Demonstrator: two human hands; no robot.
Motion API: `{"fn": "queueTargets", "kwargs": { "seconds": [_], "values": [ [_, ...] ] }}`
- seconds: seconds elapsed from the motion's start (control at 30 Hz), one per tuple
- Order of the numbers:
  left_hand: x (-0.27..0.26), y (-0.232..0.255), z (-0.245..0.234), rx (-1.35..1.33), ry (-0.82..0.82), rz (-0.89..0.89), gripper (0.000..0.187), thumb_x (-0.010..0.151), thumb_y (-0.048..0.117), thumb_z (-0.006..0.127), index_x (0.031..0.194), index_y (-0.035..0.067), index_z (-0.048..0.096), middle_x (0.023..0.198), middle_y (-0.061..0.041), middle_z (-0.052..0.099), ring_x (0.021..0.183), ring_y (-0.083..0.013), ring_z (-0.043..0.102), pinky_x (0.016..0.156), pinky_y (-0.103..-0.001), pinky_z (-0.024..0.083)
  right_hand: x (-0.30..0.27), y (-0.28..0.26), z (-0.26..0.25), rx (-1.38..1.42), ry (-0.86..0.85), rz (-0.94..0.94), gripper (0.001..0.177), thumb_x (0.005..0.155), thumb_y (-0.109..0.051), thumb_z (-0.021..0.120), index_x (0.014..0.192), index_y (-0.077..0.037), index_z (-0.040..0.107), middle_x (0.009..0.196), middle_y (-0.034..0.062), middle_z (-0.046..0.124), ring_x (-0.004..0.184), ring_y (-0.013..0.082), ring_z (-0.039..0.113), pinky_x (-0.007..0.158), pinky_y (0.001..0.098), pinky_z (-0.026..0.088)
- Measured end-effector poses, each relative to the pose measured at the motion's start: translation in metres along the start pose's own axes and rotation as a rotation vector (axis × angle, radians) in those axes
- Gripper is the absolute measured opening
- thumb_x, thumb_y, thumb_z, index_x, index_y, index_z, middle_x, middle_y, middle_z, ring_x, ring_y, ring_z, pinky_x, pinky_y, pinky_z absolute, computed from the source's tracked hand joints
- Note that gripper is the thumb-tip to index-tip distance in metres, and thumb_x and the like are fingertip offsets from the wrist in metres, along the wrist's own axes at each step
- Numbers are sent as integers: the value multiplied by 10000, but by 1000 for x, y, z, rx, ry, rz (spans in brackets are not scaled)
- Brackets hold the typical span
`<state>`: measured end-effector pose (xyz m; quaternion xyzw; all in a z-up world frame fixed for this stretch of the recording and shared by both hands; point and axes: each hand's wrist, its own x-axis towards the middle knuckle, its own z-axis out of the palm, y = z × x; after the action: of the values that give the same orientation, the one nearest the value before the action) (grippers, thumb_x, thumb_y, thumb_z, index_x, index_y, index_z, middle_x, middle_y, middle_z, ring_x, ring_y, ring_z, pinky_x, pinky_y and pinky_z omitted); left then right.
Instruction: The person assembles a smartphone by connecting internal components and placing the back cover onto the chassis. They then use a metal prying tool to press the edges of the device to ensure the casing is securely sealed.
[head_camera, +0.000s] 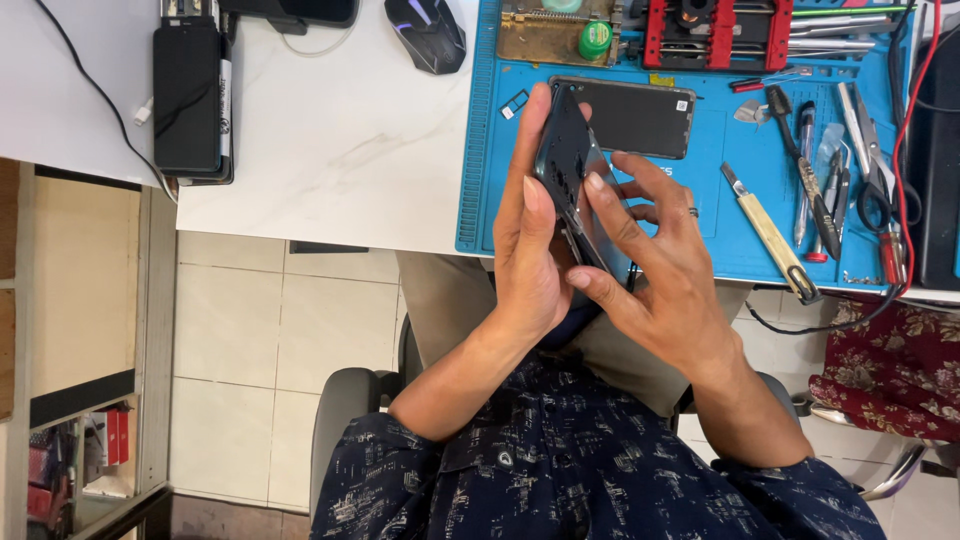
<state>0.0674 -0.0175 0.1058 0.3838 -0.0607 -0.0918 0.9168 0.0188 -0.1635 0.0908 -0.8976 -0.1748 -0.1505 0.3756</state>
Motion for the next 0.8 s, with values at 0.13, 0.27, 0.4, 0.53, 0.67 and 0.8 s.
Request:
{"fn": "queueTargets", "kwargs": {
  "seconds": [0.13,0.27,0.4,0.53,0.67,0.8],
  "values": [
    [0,1,0,-25,22,-32,879,1088,602,511,1815,205,220,1803,-170,415,1452,-246,580,1189,-486,586,1,6,8,-22,-37,-39,666,1185,-509,572,1749,-208,384,1729,264,404,1426,460,541,1085,545,560],
    [-2,-7,-10,28,2,49,715,1193,478,509,1803,186,276,1864,-137,345,1765,-282,322,1429,-442,352,-2,12,17,154,-78,-46,672,1200,-424,581,1771,-197,308,1753,261,371,1545,441,483,1228,526,511],
    [1,-8,-9,84,-5,55,610,1222,350,538,1758,110,370,1891,-53,300,1794,-255,284,1478,-410,293,-6,15,14,279,-89,-25,707,1164,-288,669,1758,-160,308,1710,288,425,1611,440,496,1286,502,512],
    [9,-2,-19,592,-32,285,464,1299,499,446,1661,234,561,1871,-101,362,1826,-217,281,1561,-454,260,-1,11,-12,513,-198,169,691,1074,-281,674,1662,-19,423,1667,230,479,1167,295,731,1060,400,663],
    [15,7,-25,685,-68,377,384,1247,515,533,1395,233,748,1715,-45,524,1698,-242,487,1520,-521,361,-7,31,-25,806,-372,269,369,1056,-294,669,1230,27,722,1342,175,659,1169,275,686,900,355,663],
    [19,11,-33,694,-159,411,368,1225,447,569,1226,157,794,1637,-51,564,1696,-351,460,1475,-581,431,-10,44,-36,901,-499,304,420,1046,-349,691,1228,25,754,1201,125,773,1085,239,738,962,369,591]
  ]
}}
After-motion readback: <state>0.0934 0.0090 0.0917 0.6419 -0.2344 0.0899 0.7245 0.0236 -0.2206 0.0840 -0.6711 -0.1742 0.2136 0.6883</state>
